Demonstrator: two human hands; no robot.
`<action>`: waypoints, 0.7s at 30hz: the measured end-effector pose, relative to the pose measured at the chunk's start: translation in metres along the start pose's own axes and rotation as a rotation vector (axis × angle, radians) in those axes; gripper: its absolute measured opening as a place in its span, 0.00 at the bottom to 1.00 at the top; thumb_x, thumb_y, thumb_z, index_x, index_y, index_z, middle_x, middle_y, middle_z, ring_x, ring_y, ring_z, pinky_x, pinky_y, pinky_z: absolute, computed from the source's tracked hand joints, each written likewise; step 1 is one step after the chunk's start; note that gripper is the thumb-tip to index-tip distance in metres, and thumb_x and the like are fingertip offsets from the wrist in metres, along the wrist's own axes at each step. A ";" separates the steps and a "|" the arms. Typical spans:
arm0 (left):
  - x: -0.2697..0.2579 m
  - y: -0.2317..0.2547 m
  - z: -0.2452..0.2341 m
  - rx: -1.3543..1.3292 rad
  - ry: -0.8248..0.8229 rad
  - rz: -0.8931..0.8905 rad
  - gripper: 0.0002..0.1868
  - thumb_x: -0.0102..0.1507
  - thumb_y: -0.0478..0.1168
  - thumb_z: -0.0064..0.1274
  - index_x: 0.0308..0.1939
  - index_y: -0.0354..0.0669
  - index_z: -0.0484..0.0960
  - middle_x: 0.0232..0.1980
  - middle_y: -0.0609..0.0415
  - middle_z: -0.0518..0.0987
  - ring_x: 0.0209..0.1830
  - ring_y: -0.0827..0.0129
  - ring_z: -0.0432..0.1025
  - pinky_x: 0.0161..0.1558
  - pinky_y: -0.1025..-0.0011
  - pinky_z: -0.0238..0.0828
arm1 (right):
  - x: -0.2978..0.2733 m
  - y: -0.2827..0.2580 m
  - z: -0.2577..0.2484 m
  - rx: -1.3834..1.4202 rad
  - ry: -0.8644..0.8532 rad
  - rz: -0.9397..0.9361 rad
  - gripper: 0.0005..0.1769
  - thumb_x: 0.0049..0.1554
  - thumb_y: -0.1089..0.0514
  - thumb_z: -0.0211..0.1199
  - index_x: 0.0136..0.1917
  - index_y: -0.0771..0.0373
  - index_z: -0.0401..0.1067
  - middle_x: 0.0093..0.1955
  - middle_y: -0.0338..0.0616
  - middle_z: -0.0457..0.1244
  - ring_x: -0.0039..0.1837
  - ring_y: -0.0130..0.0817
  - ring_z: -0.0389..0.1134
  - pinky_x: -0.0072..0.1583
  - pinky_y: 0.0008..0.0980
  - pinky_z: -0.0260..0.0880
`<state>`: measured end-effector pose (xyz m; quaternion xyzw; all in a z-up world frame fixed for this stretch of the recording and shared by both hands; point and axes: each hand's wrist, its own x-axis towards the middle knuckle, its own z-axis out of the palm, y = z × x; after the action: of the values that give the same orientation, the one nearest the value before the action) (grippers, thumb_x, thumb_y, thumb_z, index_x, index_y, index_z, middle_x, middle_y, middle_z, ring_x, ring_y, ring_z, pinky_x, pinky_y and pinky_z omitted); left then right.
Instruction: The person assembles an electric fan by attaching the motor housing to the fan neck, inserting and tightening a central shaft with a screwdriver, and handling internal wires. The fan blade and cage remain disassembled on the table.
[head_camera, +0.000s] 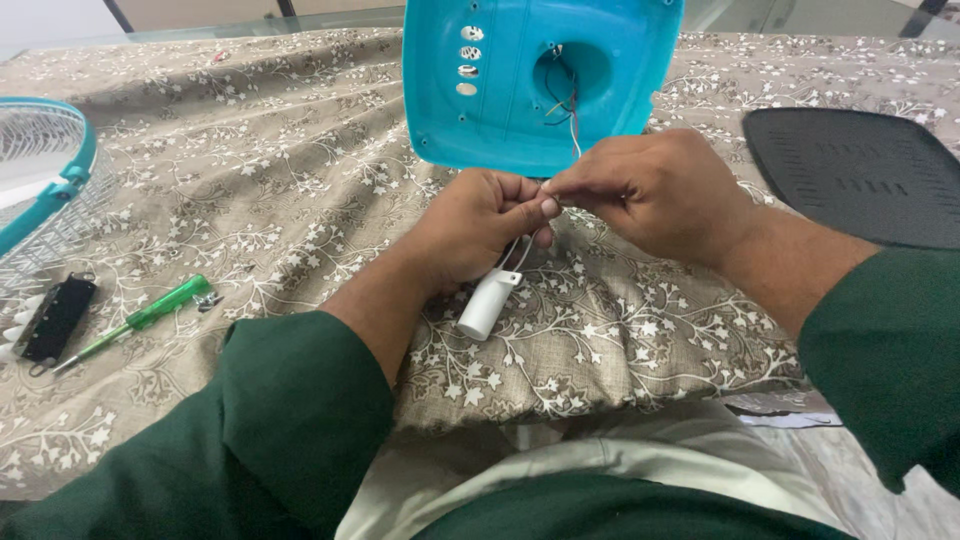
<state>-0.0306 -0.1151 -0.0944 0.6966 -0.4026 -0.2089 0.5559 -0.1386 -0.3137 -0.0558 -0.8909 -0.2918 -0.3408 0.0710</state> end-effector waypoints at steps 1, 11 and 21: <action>0.000 0.001 0.000 0.020 0.004 -0.004 0.10 0.68 0.43 0.55 0.42 0.41 0.84 0.31 0.60 0.83 0.23 0.82 0.70 0.25 0.77 0.66 | 0.001 0.002 -0.001 0.007 -0.015 -0.008 0.07 0.59 0.56 0.69 0.52 0.53 0.81 0.47 0.40 0.72 0.45 0.40 0.74 0.45 0.36 0.73; 0.000 -0.005 0.004 0.067 -0.007 0.063 0.10 0.67 0.42 0.56 0.41 0.38 0.85 0.31 0.59 0.85 0.26 0.82 0.73 0.28 0.78 0.68 | 0.001 0.012 0.031 0.614 -0.241 0.899 0.10 0.61 0.56 0.62 0.42 0.65 0.74 0.34 0.41 0.63 0.33 0.33 0.60 0.35 0.34 0.58; 0.001 -0.003 0.000 0.068 0.002 0.025 0.11 0.69 0.43 0.54 0.42 0.38 0.84 0.31 0.58 0.84 0.24 0.81 0.71 0.26 0.77 0.66 | -0.007 -0.004 0.008 0.234 -0.140 0.559 0.19 0.50 0.59 0.66 0.56 0.60 0.73 0.39 0.37 0.69 0.33 0.30 0.69 0.36 0.32 0.69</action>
<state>-0.0291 -0.1162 -0.0971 0.7101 -0.4175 -0.1874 0.5350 -0.1406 -0.3107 -0.0668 -0.9437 -0.0771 -0.2100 0.2437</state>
